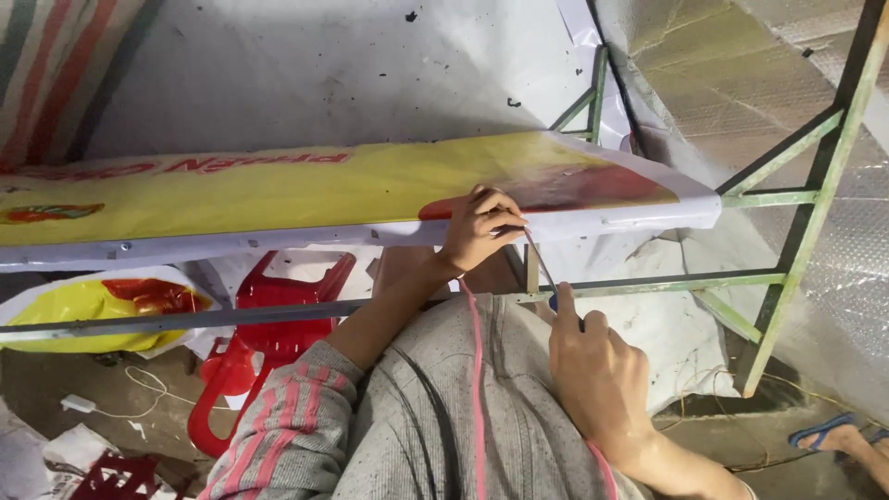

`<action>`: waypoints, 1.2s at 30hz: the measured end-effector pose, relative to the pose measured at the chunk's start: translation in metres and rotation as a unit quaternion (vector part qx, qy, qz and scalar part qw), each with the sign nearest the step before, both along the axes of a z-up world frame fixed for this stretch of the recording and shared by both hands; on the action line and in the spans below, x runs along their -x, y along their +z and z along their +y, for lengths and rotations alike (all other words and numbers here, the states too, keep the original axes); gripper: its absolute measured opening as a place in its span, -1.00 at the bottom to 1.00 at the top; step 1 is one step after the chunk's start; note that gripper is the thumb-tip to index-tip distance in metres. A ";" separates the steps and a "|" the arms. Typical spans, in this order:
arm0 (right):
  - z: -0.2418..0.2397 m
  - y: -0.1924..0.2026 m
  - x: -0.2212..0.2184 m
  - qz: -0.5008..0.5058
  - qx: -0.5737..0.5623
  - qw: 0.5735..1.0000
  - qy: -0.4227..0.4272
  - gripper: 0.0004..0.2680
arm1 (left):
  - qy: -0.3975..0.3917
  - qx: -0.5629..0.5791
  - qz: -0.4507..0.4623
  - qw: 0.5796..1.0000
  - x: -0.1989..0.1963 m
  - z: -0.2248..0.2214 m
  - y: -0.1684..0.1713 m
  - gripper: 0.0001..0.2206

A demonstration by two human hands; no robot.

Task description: Trimming and securing a vinyl banner onto a metal frame using a screwdriver and a utility knife.

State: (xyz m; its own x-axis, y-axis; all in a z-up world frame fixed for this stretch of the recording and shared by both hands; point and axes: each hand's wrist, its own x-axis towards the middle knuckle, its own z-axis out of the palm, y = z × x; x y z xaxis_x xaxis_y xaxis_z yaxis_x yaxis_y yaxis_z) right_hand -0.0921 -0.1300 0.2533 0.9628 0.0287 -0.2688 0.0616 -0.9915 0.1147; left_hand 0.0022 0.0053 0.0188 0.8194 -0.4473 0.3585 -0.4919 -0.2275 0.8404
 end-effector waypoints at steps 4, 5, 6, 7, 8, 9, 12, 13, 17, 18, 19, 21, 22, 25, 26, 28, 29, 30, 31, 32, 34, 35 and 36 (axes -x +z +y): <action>0.004 -0.008 0.006 0.006 0.009 1.000 0.011 -0.61 | 0.014 0.005 -0.005 1.000 0.002 -0.002 -0.005 -0.82; 0.004 -0.009 0.007 -0.005 0.021 0.999 0.035 -0.63 | 0.022 0.013 -0.010 1.000 0.002 -0.002 -0.004 -0.83; 0.005 -0.010 0.009 -0.016 0.033 0.998 0.059 -0.66 | 0.031 0.021 -0.015 0.999 0.002 -0.002 -0.004 -0.84; 0.005 -0.011 0.010 -0.016 0.032 0.998 0.056 -0.66 | 0.028 0.021 -0.015 0.999 0.003 -0.002 -0.005 -0.84; 0.006 -0.011 0.011 -0.015 0.033 0.998 0.056 -0.63 | 0.032 0.023 -0.020 0.999 0.003 -0.003 -0.007 -0.85; 0.006 -0.011 0.012 -0.012 0.034 0.998 0.056 -0.61 | 0.036 0.025 -0.024 0.999 0.003 -0.003 -0.008 -0.85; 0.005 -0.018 0.019 -0.010 0.022 0.998 0.052 -0.61 | 0.040 0.024 -0.030 0.998 0.003 -0.003 -0.007 -0.86; 0.006 -0.019 0.021 -0.010 0.021 0.998 0.052 -0.61 | 0.039 0.023 -0.030 0.998 0.004 -0.004 -0.007 -0.86; 0.006 -0.020 0.023 -0.021 0.021 0.997 0.072 -0.63 | 0.045 0.027 -0.028 0.998 0.004 -0.004 -0.006 -0.88; 0.007 -0.019 0.022 -0.023 0.029 0.996 0.079 -0.62 | 0.044 0.022 -0.029 0.998 0.004 -0.004 -0.007 -0.88; 0.006 -0.020 0.023 -0.023 0.029 0.996 0.080 -0.62 | 0.044 0.022 -0.029 0.998 0.003 -0.004 -0.003 -0.88; 0.005 -0.021 0.023 -0.020 0.035 0.995 0.088 -0.61 | 0.040 0.025 -0.027 0.999 0.000 -0.003 0.005 -0.87; 0.004 -0.022 0.025 -0.020 0.036 0.995 0.089 -0.61 | 0.040 0.025 -0.027 0.999 0.001 -0.003 0.002 -0.87; 0.002 -0.024 0.026 -0.009 0.022 0.996 0.090 -0.59 | 0.033 0.031 -0.036 0.998 0.002 -0.002 -0.004 -0.87; 0.003 -0.023 0.025 -0.006 0.020 0.996 0.086 -0.60 | 0.037 0.026 -0.035 0.998 0.002 -0.003 -0.003 -0.87; 0.003 -0.020 0.021 -0.003 0.018 0.996 0.082 -0.60 | 0.042 0.020 -0.034 0.998 0.002 -0.003 -0.003 -0.86; 0.003 -0.018 0.019 0.003 0.028 0.996 0.079 -0.59 | 0.041 0.017 -0.037 0.998 0.003 -0.003 -0.004 -0.86; 0.004 -0.017 0.016 0.008 0.038 0.996 0.075 -0.58 | 0.040 0.013 -0.040 0.998 0.003 -0.003 -0.006 -0.85; 0.003 -0.015 0.014 0.008 0.039 0.996 0.076 -0.58 | 0.041 0.013 -0.040 0.998 0.003 -0.003 -0.007 -0.85; 0.002 -0.014 0.012 0.007 0.033 0.997 0.072 -0.58 | 0.039 0.006 -0.035 0.999 0.004 -0.003 -0.009 -0.85; 0.001 -0.013 0.006 0.005 0.027 0.997 0.070 -0.59 | 0.039 -0.002 -0.031 0.999 0.004 -0.002 -0.012 -0.85; 0.000 -0.012 0.002 0.002 0.020 0.998 0.063 -0.64 | 0.029 -0.026 -0.013 0.999 0.005 -0.001 -0.012 -0.78; 0.000 -0.011 -0.001 0.000 0.013 0.998 0.055 -0.68 | 0.018 -0.050 0.004 0.999 0.006 -0.001 -0.012 -0.69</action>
State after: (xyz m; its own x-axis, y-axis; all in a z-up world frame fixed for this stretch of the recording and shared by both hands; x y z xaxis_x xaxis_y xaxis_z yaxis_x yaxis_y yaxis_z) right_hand -0.0911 -0.1303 0.2424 0.9542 0.1280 -0.2703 0.1705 -0.9754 0.1400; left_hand -0.0036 0.0048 0.0063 0.8390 -0.4500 0.3060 -0.4742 -0.3287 0.8167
